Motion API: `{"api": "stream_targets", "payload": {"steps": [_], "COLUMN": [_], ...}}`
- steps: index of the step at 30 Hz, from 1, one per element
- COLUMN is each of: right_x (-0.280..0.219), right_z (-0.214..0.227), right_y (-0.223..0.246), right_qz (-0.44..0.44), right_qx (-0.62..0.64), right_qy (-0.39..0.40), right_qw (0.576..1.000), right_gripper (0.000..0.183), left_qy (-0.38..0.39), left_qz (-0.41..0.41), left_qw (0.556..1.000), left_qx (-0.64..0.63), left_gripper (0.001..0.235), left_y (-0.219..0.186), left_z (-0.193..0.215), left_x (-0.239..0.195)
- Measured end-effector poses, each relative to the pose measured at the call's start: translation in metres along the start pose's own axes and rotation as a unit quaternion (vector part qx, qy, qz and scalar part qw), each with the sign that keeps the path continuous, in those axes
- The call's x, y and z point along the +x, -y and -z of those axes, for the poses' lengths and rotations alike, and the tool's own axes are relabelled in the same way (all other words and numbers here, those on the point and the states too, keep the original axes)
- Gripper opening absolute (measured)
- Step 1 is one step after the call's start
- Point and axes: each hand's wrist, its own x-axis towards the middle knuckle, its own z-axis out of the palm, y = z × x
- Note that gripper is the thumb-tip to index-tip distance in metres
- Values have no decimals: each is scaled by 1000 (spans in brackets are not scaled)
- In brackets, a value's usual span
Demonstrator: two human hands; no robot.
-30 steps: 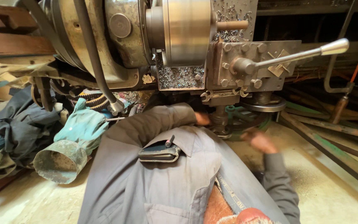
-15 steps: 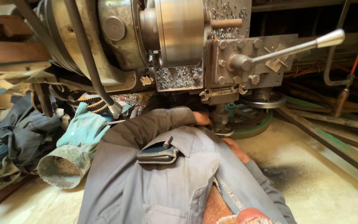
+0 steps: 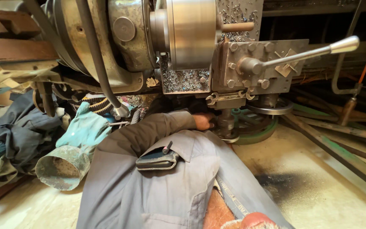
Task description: The person operates a metal lathe by turning a hand crank to move the cutting tool, rotating a small metal rod in the chuck, and manually rotating the larger drive wheels underneath the machine to position the workpiece.
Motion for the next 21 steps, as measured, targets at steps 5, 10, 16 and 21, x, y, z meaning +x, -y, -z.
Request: {"api": "stream_targets", "payload": {"steps": [5,10,16,21], "right_x": [-18,-3,22,24], "right_z": [20,34,17,15], "right_y": [6,23,9,11], "right_qz": [21,-6,-29,18], "right_qx": [-58,-68,66,5], "right_qy": [28,-32,-54,-62], "right_qw": [998,997,996,998], "right_gripper": [29,27,26,29], "left_qy": [55,72,123,203], "left_qz": [27,3,57,109], "left_qw": [998,997,990,973], "left_qx": [-14,-30,-34,-28], "left_gripper": [59,60,68,94], "left_y": [0,-4,-28,-40], "left_z": [-1,2,19,36], "left_x": [4,5,-7,-20]}}
